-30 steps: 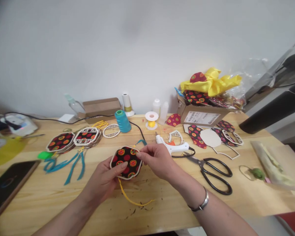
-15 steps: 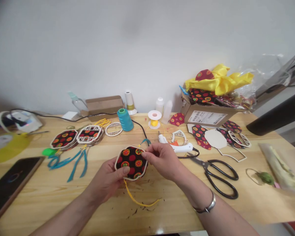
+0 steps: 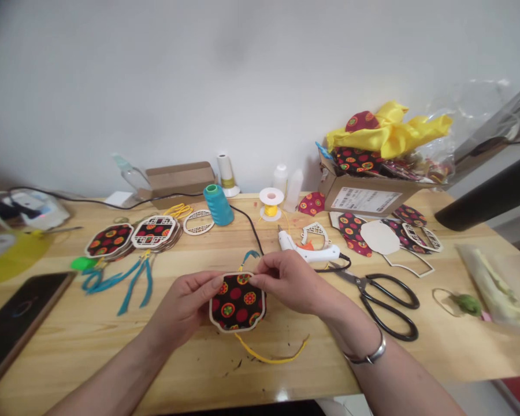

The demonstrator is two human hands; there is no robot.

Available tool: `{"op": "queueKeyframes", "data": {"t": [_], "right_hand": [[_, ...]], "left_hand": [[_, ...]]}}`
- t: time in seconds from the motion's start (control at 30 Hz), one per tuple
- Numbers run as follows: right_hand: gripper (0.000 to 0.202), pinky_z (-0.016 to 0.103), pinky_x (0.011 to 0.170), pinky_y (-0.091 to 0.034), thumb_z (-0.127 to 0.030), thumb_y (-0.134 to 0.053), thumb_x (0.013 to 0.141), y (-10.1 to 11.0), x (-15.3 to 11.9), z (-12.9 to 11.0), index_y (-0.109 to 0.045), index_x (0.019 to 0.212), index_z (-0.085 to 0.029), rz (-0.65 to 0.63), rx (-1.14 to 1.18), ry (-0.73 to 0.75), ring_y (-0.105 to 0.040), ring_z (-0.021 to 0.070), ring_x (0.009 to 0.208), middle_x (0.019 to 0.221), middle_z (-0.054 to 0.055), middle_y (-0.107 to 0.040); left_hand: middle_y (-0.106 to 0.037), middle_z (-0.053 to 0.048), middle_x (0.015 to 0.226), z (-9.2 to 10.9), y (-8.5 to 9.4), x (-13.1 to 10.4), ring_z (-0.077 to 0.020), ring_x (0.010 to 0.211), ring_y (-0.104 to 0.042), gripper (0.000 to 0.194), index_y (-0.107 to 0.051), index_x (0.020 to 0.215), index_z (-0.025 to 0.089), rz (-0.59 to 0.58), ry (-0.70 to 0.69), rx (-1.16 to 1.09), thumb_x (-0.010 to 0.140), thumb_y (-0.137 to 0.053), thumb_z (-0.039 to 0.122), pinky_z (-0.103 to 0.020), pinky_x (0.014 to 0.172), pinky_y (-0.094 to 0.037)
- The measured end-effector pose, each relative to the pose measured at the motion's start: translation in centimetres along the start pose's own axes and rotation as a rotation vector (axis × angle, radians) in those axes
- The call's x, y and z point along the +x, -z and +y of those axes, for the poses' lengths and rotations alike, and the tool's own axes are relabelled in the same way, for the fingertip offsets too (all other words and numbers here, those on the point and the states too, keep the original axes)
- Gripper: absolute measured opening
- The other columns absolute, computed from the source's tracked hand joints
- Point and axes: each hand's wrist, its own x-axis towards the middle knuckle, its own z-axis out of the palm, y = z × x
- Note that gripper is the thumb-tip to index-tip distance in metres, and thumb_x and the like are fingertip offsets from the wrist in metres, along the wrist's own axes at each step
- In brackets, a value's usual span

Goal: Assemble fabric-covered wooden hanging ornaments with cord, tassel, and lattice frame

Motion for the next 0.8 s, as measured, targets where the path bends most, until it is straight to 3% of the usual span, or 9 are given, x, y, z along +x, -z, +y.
{"op": "queueKeyframes", "data": {"t": [0.33, 0.6, 0.8], "right_hand": [[0.023, 0.022, 0.049, -0.03, -0.03, -0.059, 0.081, -0.06, -0.15, -0.66, -0.055, 0.063, -0.016, -0.02, -0.045, 0.011, -0.037, 0.0079, 0.053, 0.056, -0.004, -0.046], [0.023, 0.022, 0.048, -0.029, -0.03, -0.058, 0.081, -0.13, -0.09, -0.92, -0.057, 0.063, -0.016, -0.017, -0.066, -0.007, -0.037, 0.0078, 0.052, 0.055, -0.005, -0.046], [0.02, 0.022, 0.05, -0.032, -0.029, -0.058, 0.08, -0.4, 0.07, -0.79, -0.059, 0.065, -0.016, 0.006, -0.049, -0.02, -0.039, 0.0084, 0.054, 0.057, -0.004, -0.049]], "left_hand": [[-0.075, -0.007, 0.079, -0.74, 0.75, 0.32, -0.0155, 0.069, -0.066, 0.028, -0.075, 0.096, 0.015, -0.029, -0.062, 0.082, 0.078, -0.07, 0.036, -0.027, 0.068, -0.051], [-0.073, -0.005, 0.075, -0.85, 0.55, 0.27, -0.0121, 0.065, -0.063, 0.027, -0.074, 0.089, 0.014, 0.0, -0.032, 0.046, 0.076, -0.072, 0.037, -0.021, 0.062, -0.048], [-0.074, -0.006, 0.082, -0.7, -0.06, 0.11, -0.0149, 0.071, -0.066, 0.032, -0.073, 0.101, 0.017, -0.013, -0.029, 0.044, 0.08, -0.068, 0.041, -0.027, 0.071, -0.052]]}}
